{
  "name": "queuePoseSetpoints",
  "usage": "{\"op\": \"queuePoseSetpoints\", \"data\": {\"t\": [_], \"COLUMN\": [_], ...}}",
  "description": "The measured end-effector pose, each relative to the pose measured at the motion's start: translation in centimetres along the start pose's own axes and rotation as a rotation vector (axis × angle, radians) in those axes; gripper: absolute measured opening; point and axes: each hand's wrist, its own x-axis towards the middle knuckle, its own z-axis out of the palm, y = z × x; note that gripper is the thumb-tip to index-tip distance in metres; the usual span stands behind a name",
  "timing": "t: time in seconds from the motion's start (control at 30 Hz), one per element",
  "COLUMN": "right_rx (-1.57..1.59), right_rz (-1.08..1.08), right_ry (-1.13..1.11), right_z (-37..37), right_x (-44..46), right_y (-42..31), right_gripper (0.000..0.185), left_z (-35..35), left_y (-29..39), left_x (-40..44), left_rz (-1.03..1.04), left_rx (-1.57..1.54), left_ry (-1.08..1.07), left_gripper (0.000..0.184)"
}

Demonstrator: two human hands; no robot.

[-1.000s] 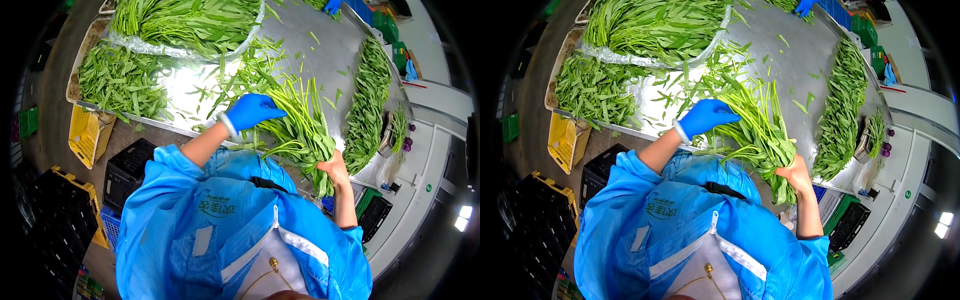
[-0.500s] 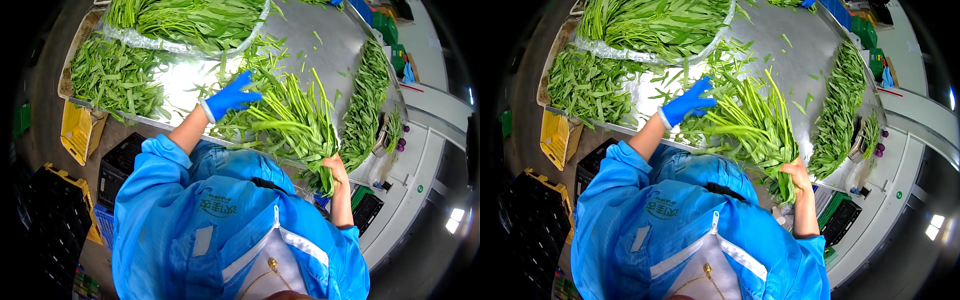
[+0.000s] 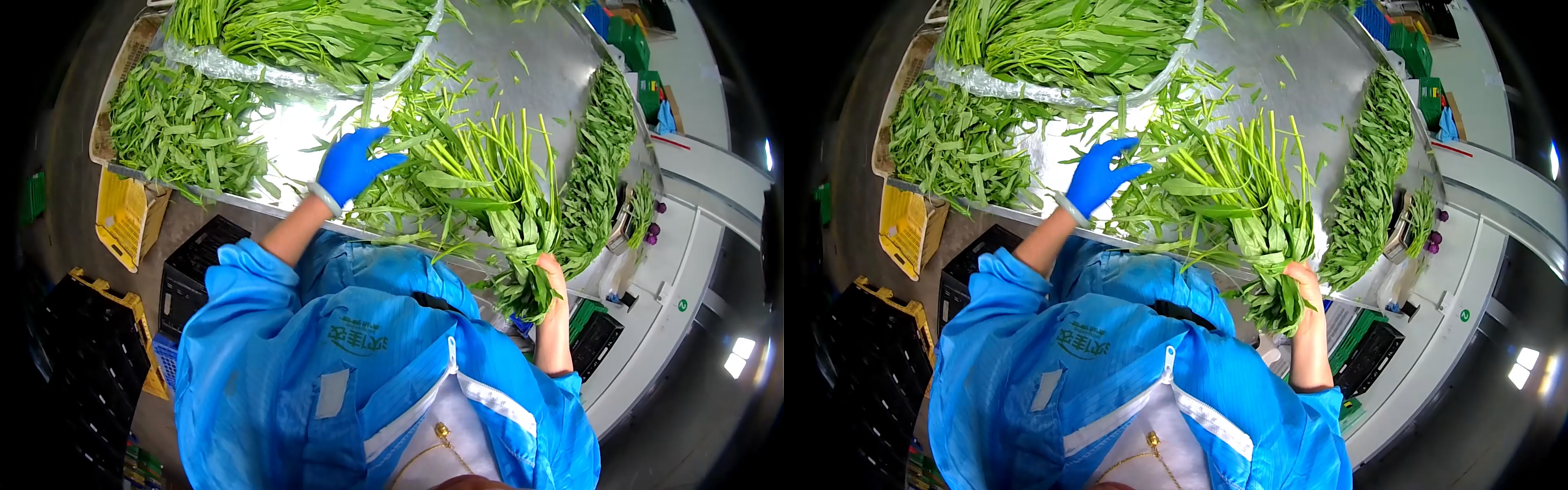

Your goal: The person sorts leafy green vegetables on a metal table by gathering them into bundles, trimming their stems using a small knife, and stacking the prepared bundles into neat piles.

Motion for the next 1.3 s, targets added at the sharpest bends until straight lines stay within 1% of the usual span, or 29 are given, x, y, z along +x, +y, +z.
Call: {"op": "queuePoseSetpoints", "data": {"t": [0.07, 0.13, 0.17, 0.27, 0.3, 0.4, 0.43, 0.47, 0.5, 0.53, 0.57, 0.6, 0.63, 0.67, 0.7, 0.73, 0.77, 0.8, 0.83, 0.87, 0.9, 0.97, 1.0, 1.07, 1.13, 1.2, 1.23, 1.27, 1.3], "right_rx": [-0.004, -0.068, -0.103, -0.177, -0.201, -0.344, -0.348, -0.353, -0.337, -0.325, -0.284, -0.239, -0.14, -0.069, -0.051, -0.033, 0.043, 0.05, 0.064, 0.079, 0.108, 0.131, 0.137, 0.192, 0.14, 0.111, 0.107, -0.056, -0.381], "right_rz": [-0.036, -0.064, -0.056, -0.102, -0.072, -0.054, -0.071, -0.085, -0.077, -0.063, -0.039, -0.019, -0.006, -0.015, -0.001, 0.019, 0.023, -0.024, -0.023, -0.023, -0.024, -0.024, -0.03, -0.01, -0.052, -0.081, -0.152, -0.153, -0.186], "right_ry": [-0.012, 0.024, 0.024, -0.003, -0.034, -0.031, -0.033, -0.034, -0.031, -0.031, -0.016, -0.007, -0.031, -0.081, -0.082, -0.076, -0.108, -0.097, -0.09, -0.086, -0.091, -0.09, -0.086, -0.107, -0.1, -0.144, -0.1, -0.121, -0.142], "right_z": [0.7, 2.4, 3.9, 6.8, 6.8, 6.6, 6.5, 6.3, 5.5, 4.5, 3.6, 3.1, 3.0, 1.4, 0.1, -1.1, -1.1, -1.9, -1.9, -1.6, -1.3, -1.3, -1.3, -1.0, -1.0, -0.8, 0.3, 0.3, -0.3], "right_x": [0.2, -0.1, -0.4, -0.8, -0.7, -0.7, -0.7, -0.7, -0.5, -0.3, -0.3, -0.2, -0.1, 0.9, 1.7, 2.1, 2.2, 2.7, 2.7, 2.6, 2.5, 2.6, 2.5, 2.1, 2.2, 3.1, 2.5, 2.5, 3.2], "right_y": [0.3, 0.3, 0.0, 0.2, 0.4, 1.1, 1.3, 1.7, 2.0, 2.2, 2.2, 2.2, 2.0, 2.2, 1.7, 1.2, 0.7, 0.4, -0.3, -1.1, -1.8, -3.1, -3.5, -4.1, -3.8, -3.3, -3.0, -3.0, -2.8], "right_gripper": [0.061, 0.064, 0.066, 0.063, 0.06, 0.055, 0.055, 0.055, 0.057, 0.059, 0.062, 0.065, 0.068, 0.067, 0.063, 0.06, 0.047, 0.04, 0.039, 0.039, 0.037, 0.036, 0.036, 0.037, 0.035, 0.042, 0.051, 0.051, 0.049], "left_z": [0.3, 2.0, 1.9, 3.1, 3.7, 3.8, 5.4, 4.9, 3.4, 2.3, 0.2, -1.5, -3.4, -5.5, -6.0, -5.6, -5.3, -4.3, -2.1, 0.0, 2.2, 7.1, 9.4, 13.0, 15.6, 18.2, 19.8, 20.1, 20.3], "left_y": [4.3, 7.0, 9.0, 11.4, 11.5, 9.5, 7.3, 6.3, 5.3, 3.4, 3.0, 1.4, -0.9, 0.5, 1.3, 1.3, 1.3, 0.1, -2.2, -1.8, -1.8, -1.7, -2.0, -1.6, 0.1, 2.0, 2.9, 3.6, 4.3], "left_x": [-1.7, -2.8, -3.0, -2.9, -2.5, -0.3, -0.3, 0.0, 0.6, 1.3, 2.0, 3.2, 4.0, 3.6, 3.1, 2.5, 1.8, 1.1, 0.0, -1.4, -2.3, -3.4, -3.2, -1.8, -1.3, -0.5, -0.6, -0.1, 0.4], "left_rz": [0.02, 0.205, 0.265, 0.248, 0.217, 0.141, 0.296, 0.369, 0.343, 0.368, 0.155, 0.172, 0.135, 0.091, 0.153, 0.207, 0.261, 0.314, 0.248, -0.033, -0.036, -0.055, -0.082, -0.185, -0.053, 0.307, 0.027, 0.114, 0.189], "left_rx": [-0.169, -0.197, -0.068, -0.009, -0.001, 0.098, -0.036, -0.048, -0.089, -0.291, -0.291, 0.023, 0.398, 0.693, 0.813, 0.832, 0.852, 0.778, 0.6, 0.278, 0.078, -0.225, -0.451, -0.755, -1.016, -0.695, -1.537, -1.277, -1.016], "left_ry": [-0.003, 0.092, 0.115, 0.105, 0.077, -0.347, -0.105, -0.009, -0.017, 0.07, 0.14, 0.308, 0.29, 0.344, 0.497, 0.522, 0.547, 0.452, 0.213, 0.018, -0.117, -0.178, -0.186, -0.246, -0.41, -0.444, -0.598, -0.547, -0.489], "left_gripper": [0.057, 0.057, 0.059, 0.062, 0.051, 0.033, 0.021, 0.019, 0.016, 0.014, 0.015, 0.015, 0.019, 0.03, 0.036, 0.041, 0.046, 0.05, 0.044, 0.033, 0.026, 0.035, 0.045, 0.056, 0.059, 0.056, 0.052, 0.051, 0.05]}}
